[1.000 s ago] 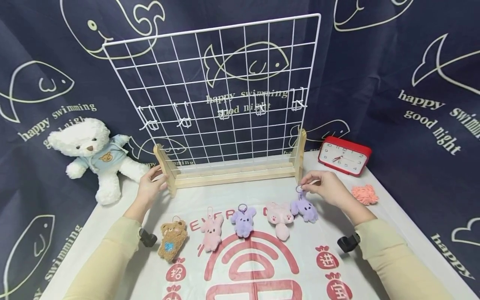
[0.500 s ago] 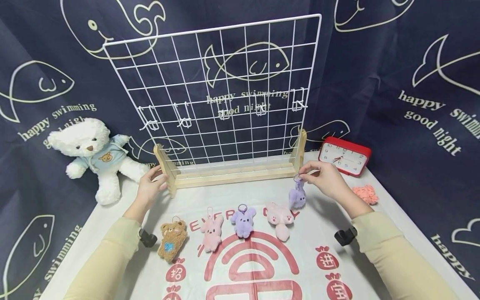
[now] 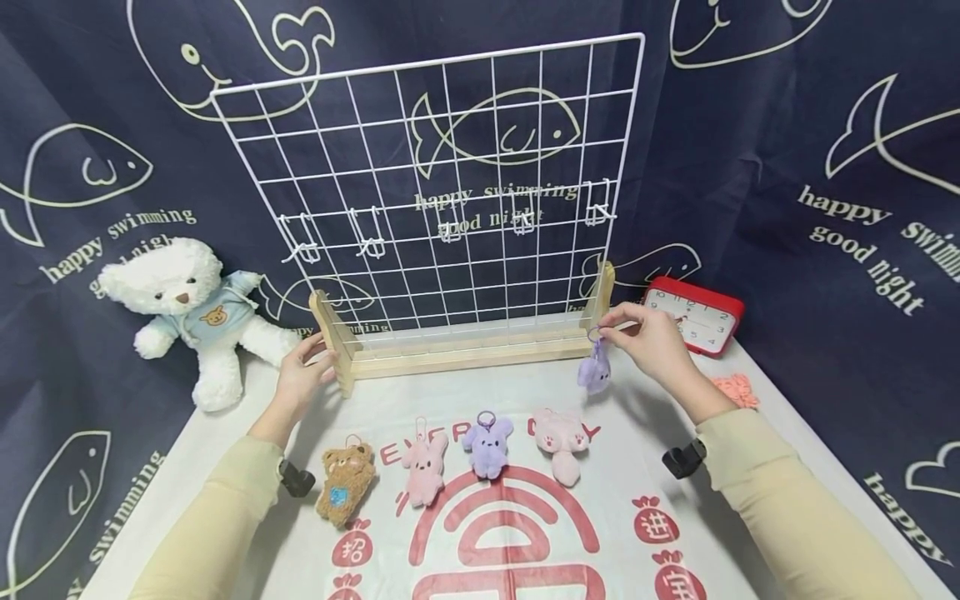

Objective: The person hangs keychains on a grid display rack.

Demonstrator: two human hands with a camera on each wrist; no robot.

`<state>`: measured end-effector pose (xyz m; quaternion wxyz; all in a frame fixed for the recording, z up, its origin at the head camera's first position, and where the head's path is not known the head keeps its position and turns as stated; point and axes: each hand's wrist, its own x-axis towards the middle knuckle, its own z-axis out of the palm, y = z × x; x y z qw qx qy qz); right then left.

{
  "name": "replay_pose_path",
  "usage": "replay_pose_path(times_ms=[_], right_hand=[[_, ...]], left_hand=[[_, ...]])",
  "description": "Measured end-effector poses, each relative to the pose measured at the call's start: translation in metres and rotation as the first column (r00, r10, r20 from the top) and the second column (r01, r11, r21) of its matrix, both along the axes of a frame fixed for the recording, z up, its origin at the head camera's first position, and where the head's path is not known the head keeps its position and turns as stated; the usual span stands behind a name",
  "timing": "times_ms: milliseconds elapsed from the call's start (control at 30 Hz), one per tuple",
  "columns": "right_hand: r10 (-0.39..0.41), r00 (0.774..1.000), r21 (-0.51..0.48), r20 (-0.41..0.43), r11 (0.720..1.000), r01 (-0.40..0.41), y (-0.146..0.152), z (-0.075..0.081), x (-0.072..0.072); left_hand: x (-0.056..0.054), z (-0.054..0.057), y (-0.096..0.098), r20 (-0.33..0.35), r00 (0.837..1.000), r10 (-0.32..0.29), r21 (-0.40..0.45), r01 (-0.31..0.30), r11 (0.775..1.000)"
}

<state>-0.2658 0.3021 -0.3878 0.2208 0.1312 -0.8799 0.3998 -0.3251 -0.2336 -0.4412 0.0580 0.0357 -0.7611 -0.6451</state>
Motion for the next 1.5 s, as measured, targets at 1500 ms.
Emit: replay_pose_path(times_ms=[1500], right_hand=[[-0.193,0.96,-0.262,-0.201,0.955,0.137,-0.01,0.086,-0.007]], left_hand=[[-0.001,-0.002,-0.001,-0.004,1.0,0.012,0.017,-0.012,1.0]])
